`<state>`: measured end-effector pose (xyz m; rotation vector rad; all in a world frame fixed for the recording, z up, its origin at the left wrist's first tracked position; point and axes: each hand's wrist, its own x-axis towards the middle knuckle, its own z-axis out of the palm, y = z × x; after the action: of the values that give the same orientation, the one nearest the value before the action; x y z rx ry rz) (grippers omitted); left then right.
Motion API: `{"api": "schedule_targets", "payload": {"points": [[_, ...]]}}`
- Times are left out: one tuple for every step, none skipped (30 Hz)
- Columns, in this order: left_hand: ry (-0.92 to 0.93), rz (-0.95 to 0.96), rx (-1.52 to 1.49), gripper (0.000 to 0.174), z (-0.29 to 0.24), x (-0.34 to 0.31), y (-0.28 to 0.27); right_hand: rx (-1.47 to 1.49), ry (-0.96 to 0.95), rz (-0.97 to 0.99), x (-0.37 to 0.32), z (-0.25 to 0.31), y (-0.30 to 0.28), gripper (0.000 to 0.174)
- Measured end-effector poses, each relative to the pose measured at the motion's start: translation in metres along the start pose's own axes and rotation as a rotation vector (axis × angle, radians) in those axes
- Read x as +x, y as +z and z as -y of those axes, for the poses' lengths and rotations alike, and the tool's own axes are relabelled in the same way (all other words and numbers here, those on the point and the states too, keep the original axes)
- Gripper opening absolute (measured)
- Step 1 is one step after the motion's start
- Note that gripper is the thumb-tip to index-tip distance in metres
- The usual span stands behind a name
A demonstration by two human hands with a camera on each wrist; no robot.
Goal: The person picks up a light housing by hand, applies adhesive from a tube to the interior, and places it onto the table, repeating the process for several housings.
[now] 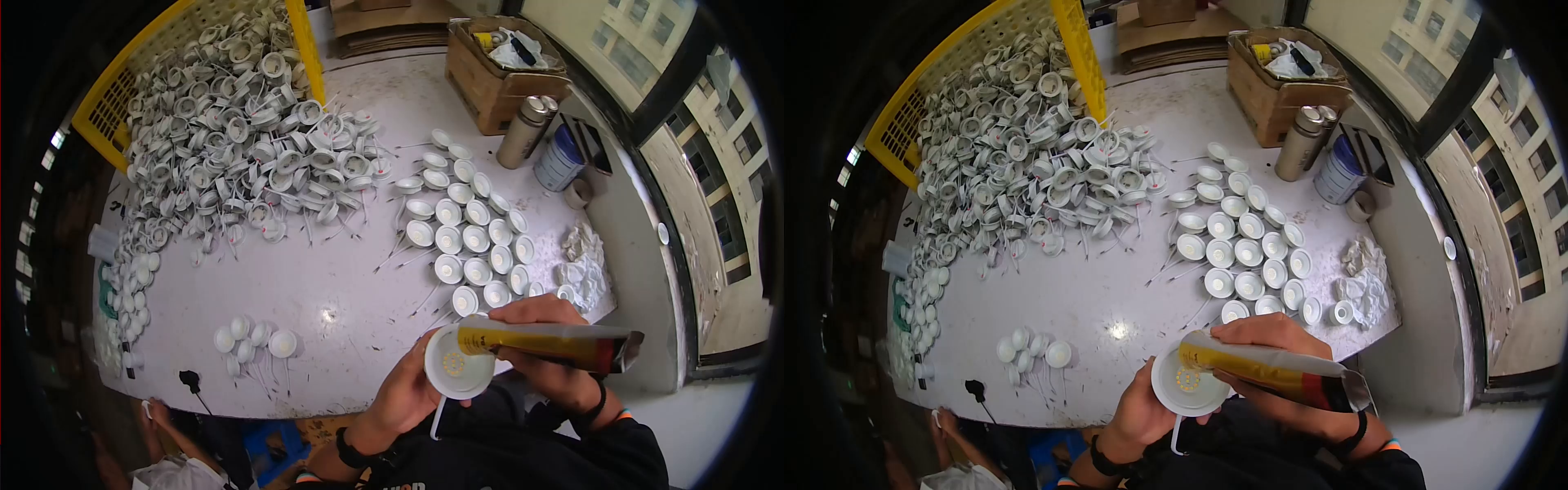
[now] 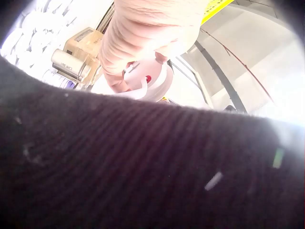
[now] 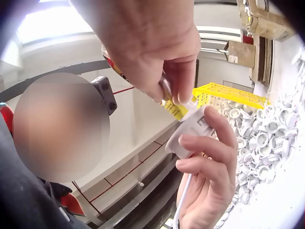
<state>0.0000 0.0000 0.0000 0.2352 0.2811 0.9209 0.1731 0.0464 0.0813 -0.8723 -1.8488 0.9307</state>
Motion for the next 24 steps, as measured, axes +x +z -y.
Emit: {"api": "schedule_targets", "payload": {"points": [[0.014, -0.018, -0.023, 0.046, -0.001, -0.001, -0.001, -0.077, 0.013, 0.000, 0.002, 0.003, -0.001, 0.032], [0.027, -0.036, -0.046, 0.046, -0.003, -0.001, -0.001, -0.154, 0.026, 0.000, 0.003, 0.005, -0.002, 0.027], [0.022, -0.042, -0.029, 0.046, -0.005, -0.002, 0.000, -0.143, 0.022, -0.015, 0.003, 0.008, -0.005, 0.027], [0.039, -0.064, -0.005, 0.045, -0.005, -0.002, 0.000, -0.184, 0.065, 0.039, 0.003, 0.011, -0.008, 0.026], [0.057, -0.082, 0.019, 0.045, -0.005, -0.001, 0.000, -0.227, 0.107, 0.091, 0.004, 0.015, -0.012, 0.025], [0.047, -0.080, 0.022, 0.045, -0.004, -0.001, 0.000, -0.229, 0.112, 0.083, 0.003, 0.018, -0.015, 0.025], [0.075, -0.085, 0.030, 0.044, -0.004, -0.001, 0.000, -0.226, 0.114, 0.134, 0.003, 0.021, -0.017, 0.025], [0.103, -0.090, 0.039, 0.044, -0.004, -0.002, 0.000, -0.223, 0.117, 0.184, 0.004, 0.023, -0.020, 0.025], [0.091, -0.090, 0.047, 0.044, -0.004, -0.003, 0.000, -0.220, 0.121, 0.171, 0.004, 0.025, -0.021, 0.025], [0.103, -0.126, 0.058, 0.044, -0.004, -0.003, 0.000, -0.174, 0.150, 0.221, 0.005, 0.027, -0.022, 0.024], [0.114, -0.161, 0.070, 0.045, -0.005, -0.003, 0.000, -0.129, 0.177, 0.271, 0.006, 0.028, -0.023, 0.023], [0.104, -0.160, 0.081, 0.045, -0.005, -0.004, 0.000, -0.098, 0.209, 0.294, 0.006, 0.029, -0.024, 0.023], [0.123, -0.160, 0.068, 0.046, -0.005, -0.004, -0.001, -0.095, 0.209, 0.281, 0.006, 0.030, -0.022, 0.023], [0.143, -0.161, 0.053, 0.047, -0.004, -0.004, -0.001, 0.053, 0.322, 0.267, 0.006, 0.030, -0.019, 0.023], [0.138, -0.160, 0.061, 0.047, -0.002, -0.004, -0.002, 0.201, 0.433, 0.253, 0.006, 0.029, -0.017, 0.024], [0.133, -0.228, 0.031, 0.049, 0.000, -0.004, -0.003, 0.314, 0.460, 0.247, 0.004, 0.026, -0.012, 0.023], [0.129, -0.297, 0.000, 0.050, 0.001, -0.003, -0.004, 0.316, 0.457, 0.244, 0.003, 0.023, -0.008, 0.023], [0.129, -0.297, 0.003, 0.050, 0.002, -0.002, -0.001, 0.401, 0.461, 0.219, 0.003, 0.021, -0.002, 0.024], [0.106, -0.305, -0.001, 0.051, 0.002, -0.002, 0.003, 0.485, 0.465, 0.195, 0.003, 0.019, 0.003, 0.025], [0.084, -0.314, -0.005, 0.052, 0.001, -0.001, 0.005, 0.690, 0.537, 0.135, 0.001, 0.016, 0.009, 0.026], [0.086, -0.316, -0.003, 0.052, 0.001, -0.001, 0.003, 0.693, 0.535, 0.136, 0.000, 0.009, 0.015, 0.026], [0.091, -0.176, -0.020, 0.052, 0.000, -0.001, -0.001, 0.545, 0.364, 0.057, 0.000, 0.001, 0.021, 0.026], [0.102, -0.038, -0.038, 0.053, 0.000, -0.001, -0.006, 0.399, 0.193, -0.015, 0.000, -0.003, 0.025, 0.027], [0.113, -0.002, -0.082, 0.053, 0.000, 0.001, -0.010, 0.404, 0.307, -0.058, 0.002, -0.002, 0.025, 0.025]]}}
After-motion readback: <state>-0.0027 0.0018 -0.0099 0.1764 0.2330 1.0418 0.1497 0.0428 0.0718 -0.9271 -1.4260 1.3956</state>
